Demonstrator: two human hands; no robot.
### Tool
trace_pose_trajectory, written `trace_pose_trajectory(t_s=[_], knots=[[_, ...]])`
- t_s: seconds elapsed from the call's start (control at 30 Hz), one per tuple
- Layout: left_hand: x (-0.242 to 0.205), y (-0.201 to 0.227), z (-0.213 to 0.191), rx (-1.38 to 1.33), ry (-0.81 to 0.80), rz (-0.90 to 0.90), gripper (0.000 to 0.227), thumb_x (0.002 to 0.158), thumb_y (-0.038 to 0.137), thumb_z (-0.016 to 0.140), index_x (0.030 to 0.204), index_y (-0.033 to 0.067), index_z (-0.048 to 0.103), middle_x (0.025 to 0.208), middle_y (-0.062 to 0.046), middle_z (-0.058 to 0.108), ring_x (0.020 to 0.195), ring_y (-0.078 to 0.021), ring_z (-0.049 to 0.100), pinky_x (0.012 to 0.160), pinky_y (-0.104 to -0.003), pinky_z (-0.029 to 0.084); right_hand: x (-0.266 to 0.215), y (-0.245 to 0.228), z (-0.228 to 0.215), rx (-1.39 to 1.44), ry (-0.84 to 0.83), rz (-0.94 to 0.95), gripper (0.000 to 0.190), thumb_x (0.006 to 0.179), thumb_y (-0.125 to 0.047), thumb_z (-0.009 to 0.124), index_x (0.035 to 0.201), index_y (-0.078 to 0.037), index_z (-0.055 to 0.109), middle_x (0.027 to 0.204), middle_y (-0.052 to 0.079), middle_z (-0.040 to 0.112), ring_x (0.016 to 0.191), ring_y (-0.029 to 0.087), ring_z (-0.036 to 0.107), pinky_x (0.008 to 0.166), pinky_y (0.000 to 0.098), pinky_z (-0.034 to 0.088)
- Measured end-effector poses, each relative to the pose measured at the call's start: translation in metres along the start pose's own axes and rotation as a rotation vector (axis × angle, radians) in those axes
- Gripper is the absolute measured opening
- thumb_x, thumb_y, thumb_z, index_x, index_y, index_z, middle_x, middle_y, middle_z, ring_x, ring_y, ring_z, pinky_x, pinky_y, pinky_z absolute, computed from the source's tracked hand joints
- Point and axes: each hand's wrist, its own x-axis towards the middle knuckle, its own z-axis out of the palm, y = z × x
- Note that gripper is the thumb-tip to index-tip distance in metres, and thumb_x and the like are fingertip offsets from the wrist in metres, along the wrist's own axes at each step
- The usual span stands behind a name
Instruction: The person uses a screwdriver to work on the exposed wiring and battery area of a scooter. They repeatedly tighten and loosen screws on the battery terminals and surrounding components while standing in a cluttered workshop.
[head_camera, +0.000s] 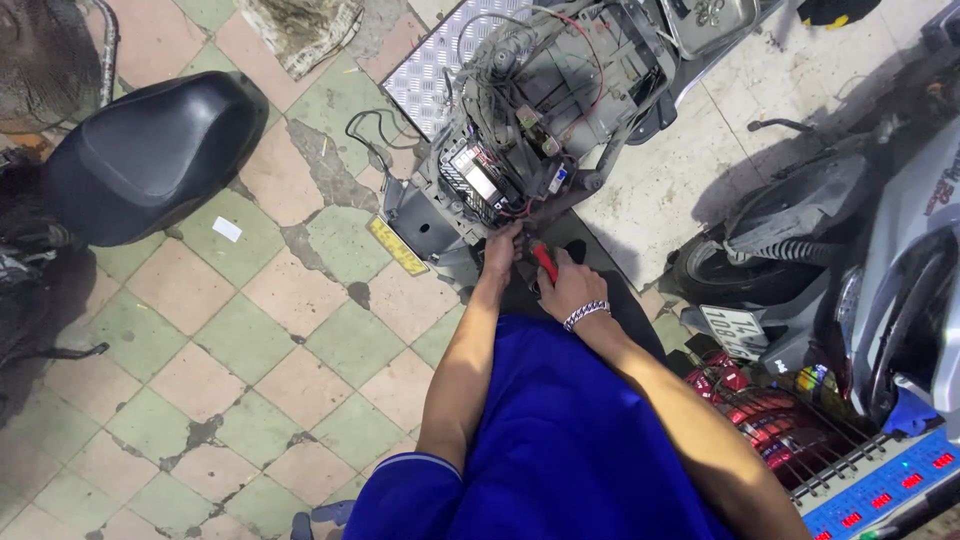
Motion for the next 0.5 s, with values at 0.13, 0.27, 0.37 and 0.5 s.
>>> trace_pose_trajectory(t_s=[0.13,0.27,0.37,0.5], knots=[[-0.030,0.039,0.008,-0.027,0.000,-0.024,0.025,0.101,0.032,0.059,0.081,0.0165,0.062,0.067,0.003,0.046,0.061,-0.0103,0.045,0.061,-0.025,0.042,0.003,-0.005,-0.004,-0.002,0.017,0.011,0.058,0.095,-0.048,0.049,0.139,-0.011,0.057,0.105,0.026,0.074,0.102,0.048,0.071,0.087,0.0562,0.057],[-0.013,0.026,0.006,-0.133,-0.048,-0.058,0.026,0.101,0.028,0.057,0.077,0.0176,0.056,0.065,0.005,0.039,0.056,-0.0088,0.039,0.055,-0.023,0.035,0.009,-0.010,-0.012,-0.023,0.001,0.024,0.055,0.094,-0.046,0.052,0.137,-0.012,0.059,0.105,0.025,0.074,0.102,0.047,0.072,0.086,0.0557,0.057],[-0.004,0.026,0.005,-0.210,-0.053,-0.092,0.028,0.101,0.028,0.058,0.075,0.0180,0.051,0.064,0.005,0.037,0.055,-0.0092,0.037,0.053,-0.023,0.033,0.030,-0.019,-0.019,0.024,-0.052,0.063,0.056,0.094,-0.046,0.055,0.130,-0.005,0.065,0.107,0.026,0.073,0.104,0.046,0.071,0.086,0.0557,0.057],[-0.023,0.051,0.011,-0.317,-0.007,-0.117,0.028,0.103,0.025,0.057,0.078,0.0152,0.047,0.065,0.004,0.032,0.056,-0.0095,0.034,0.054,-0.024,0.030,0.062,-0.040,-0.020,0.933,-0.239,0.372,0.041,0.090,-0.039,0.067,0.077,-0.001,0.056,0.054,0.010,0.052,0.036,0.021,0.048,0.034,0.0329,0.036]])
